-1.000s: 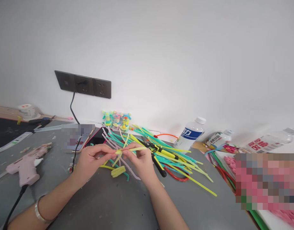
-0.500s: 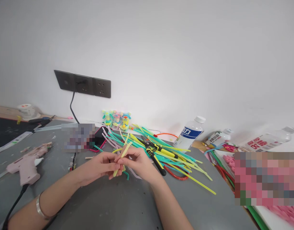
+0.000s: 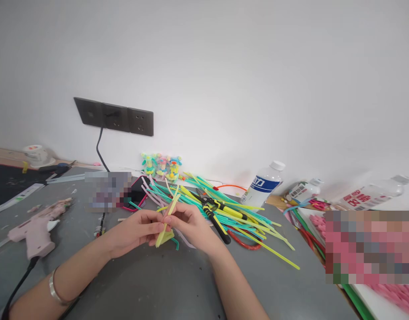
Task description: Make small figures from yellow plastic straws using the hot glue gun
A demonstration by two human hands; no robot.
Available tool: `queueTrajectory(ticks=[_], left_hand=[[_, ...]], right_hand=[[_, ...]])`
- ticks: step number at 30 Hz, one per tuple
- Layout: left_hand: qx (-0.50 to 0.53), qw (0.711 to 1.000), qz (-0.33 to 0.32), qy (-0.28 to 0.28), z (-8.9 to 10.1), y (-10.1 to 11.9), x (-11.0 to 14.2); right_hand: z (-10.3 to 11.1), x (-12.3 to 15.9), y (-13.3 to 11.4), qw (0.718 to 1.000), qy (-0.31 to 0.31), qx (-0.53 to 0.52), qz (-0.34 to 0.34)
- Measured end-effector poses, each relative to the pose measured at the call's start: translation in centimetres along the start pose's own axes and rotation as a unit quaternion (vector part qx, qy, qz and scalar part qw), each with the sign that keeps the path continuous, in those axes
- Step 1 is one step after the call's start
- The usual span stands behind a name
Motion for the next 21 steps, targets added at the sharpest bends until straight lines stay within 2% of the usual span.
queueTrajectory(ticks=[4, 15, 21], left_hand=[[-0.020, 0.999, -0.026, 0.020, -0.08, 0.30, -0.20], [-0.156, 0.981, -0.114, 0.027, 0.47, 0.52, -0.28], [-0.131, 0.985, -0.107, 0.038, -0.09, 1.00, -0.33]], right_hand=[[0.02, -0.08, 0.26, 1.000, 0.016, 0.000, 0.000], [0.12, -0.01, 0.38, 0.998, 0.055, 0.017, -0.005], [0.33, -0.19, 0.78, 0.998, 0.053, 0.035, -0.018]])
Point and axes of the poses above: each hand's wrist, its own x-axis away from the middle knuckle, its own z-axis out of the back of the hand, y = z × x, the point moved 2 cm from there along -x, towards the middle knuckle, and after that the axes turned 14 degrees about -z, right-handed, at the moved point
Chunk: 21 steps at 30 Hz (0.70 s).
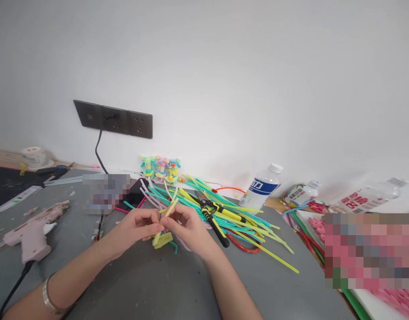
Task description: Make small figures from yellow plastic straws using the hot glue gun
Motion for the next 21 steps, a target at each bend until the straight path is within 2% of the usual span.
queueTrajectory(ticks=[6, 10, 13, 21], left_hand=[[0.057, 0.997, 0.049, 0.007, 0.1, -0.4, 0.1], [0.159, 0.981, 0.111, -0.022, 0.0, -0.5, 0.4], [0.190, 0.971, 0.136, -0.039, 0.0, -0.6, 0.6], [0.206, 0.969, 0.133, -0.026, 0.0, -0.3, 0.4]], right_hand=[[0.0, 0.2, -0.3, 1.000, -0.002, 0.004, -0.003], [-0.3, 0.6, -1.0, 0.999, -0.041, -0.024, 0.014], [-0.5, 0.6, -0.9, 0.996, -0.070, -0.048, 0.015], [-0.6, 0.5, -0.5, 0.999, -0.022, -0.032, 0.029]])
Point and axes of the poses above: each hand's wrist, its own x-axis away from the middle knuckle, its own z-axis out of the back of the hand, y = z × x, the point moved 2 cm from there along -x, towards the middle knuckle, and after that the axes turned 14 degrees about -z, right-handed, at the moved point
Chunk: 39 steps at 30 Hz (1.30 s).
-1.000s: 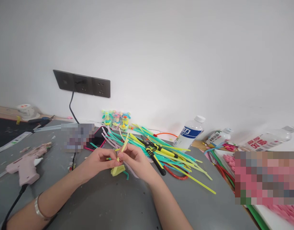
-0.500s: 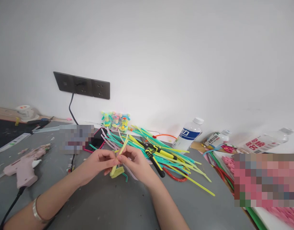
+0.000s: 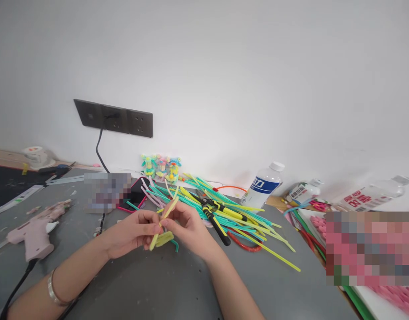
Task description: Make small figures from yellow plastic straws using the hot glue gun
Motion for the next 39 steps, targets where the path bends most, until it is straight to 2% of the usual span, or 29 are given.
queueTrajectory(ticks=[7, 10, 19, 24, 28, 34, 39], left_hand=[[-0.010, 1.000, 0.012, -0.007, 0.18, -0.28, 0.19], [-0.012, 1.000, 0.007, -0.011, 0.15, -0.18, 0.24], [-0.022, 0.999, -0.039, 0.019, -0.22, 0.51, 0.13], [-0.038, 0.997, -0.044, 0.053, -0.22, 0.62, 0.00], [-0.057, 0.995, -0.044, 0.075, -0.02, 0.50, -0.14], [-0.089, 0.992, -0.039, 0.078, 0.12, 0.38, -0.26], [-0.077, 0.991, -0.055, 0.090, 0.33, 0.42, -0.31]], right_hand=[[-0.25, 0.35, -0.42, 0.998, -0.060, 0.002, -0.036], [-0.40, 0.39, -0.48, 0.998, -0.060, 0.003, -0.028], [-0.44, 0.19, -0.21, 0.993, 0.046, 0.061, 0.084], [-0.23, 0.42, -0.63, 0.974, 0.106, 0.151, 0.134], [-0.17, 0.44, -0.83, 0.957, 0.125, 0.198, 0.168], [0.03, 0.37, -0.72, 0.954, 0.111, 0.224, 0.168], [0.12, 0.51, -0.63, 0.933, 0.127, 0.275, 0.193]])
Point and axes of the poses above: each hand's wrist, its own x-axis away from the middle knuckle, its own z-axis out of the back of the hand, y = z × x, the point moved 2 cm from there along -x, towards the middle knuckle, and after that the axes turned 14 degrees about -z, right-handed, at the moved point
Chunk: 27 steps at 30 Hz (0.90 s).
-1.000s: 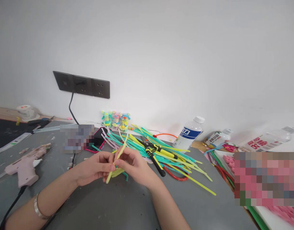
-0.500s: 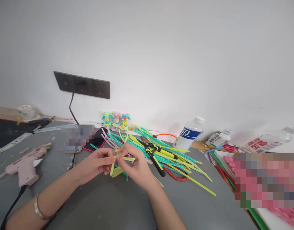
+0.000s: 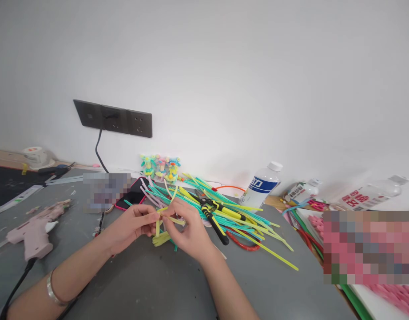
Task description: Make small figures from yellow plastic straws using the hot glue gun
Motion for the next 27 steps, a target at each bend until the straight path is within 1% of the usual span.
queueTrajectory(ticks=[4, 7, 10, 13, 15, 19, 22, 27], left_hand=[[0.005, 0.999, -0.023, 0.028, 0.4, -0.1, -0.1], [0.011, 0.998, -0.035, 0.042, 0.4, -0.1, -0.1], [0.017, 0.998, -0.040, 0.036, 0.3, -0.1, -0.1], [0.009, 0.999, -0.045, 0.024, 0.3, 0.1, -0.1], [0.000, 0.998, -0.056, 0.022, 0.4, 0.3, -0.1], [0.000, 0.997, -0.076, 0.024, 0.7, 0.4, -0.2], [0.025, 0.996, -0.076, 0.032, 0.8, 0.2, -0.2], [0.068, 0.993, -0.072, 0.061, 0.7, 0.0, -0.4]], right_hand=[[-0.1, -0.1, 0.1, 0.999, 0.019, 0.022, 0.015], [-0.1, -0.2, 0.1, 0.997, 0.064, 0.030, 0.037], [-0.2, -0.1, -0.1, 0.992, 0.114, 0.034, 0.036], [-0.4, 0.1, -0.3, 0.990, 0.134, 0.029, 0.037], [-0.6, 0.2, -0.3, 0.990, 0.132, 0.028, 0.041], [-1.2, 0.3, -0.2, 0.993, 0.109, 0.028, 0.038], [-1.4, 0.3, -0.2, 0.995, 0.092, 0.022, 0.045], [-1.6, 0.4, -0.5, 0.995, 0.079, 0.029, 0.048]])
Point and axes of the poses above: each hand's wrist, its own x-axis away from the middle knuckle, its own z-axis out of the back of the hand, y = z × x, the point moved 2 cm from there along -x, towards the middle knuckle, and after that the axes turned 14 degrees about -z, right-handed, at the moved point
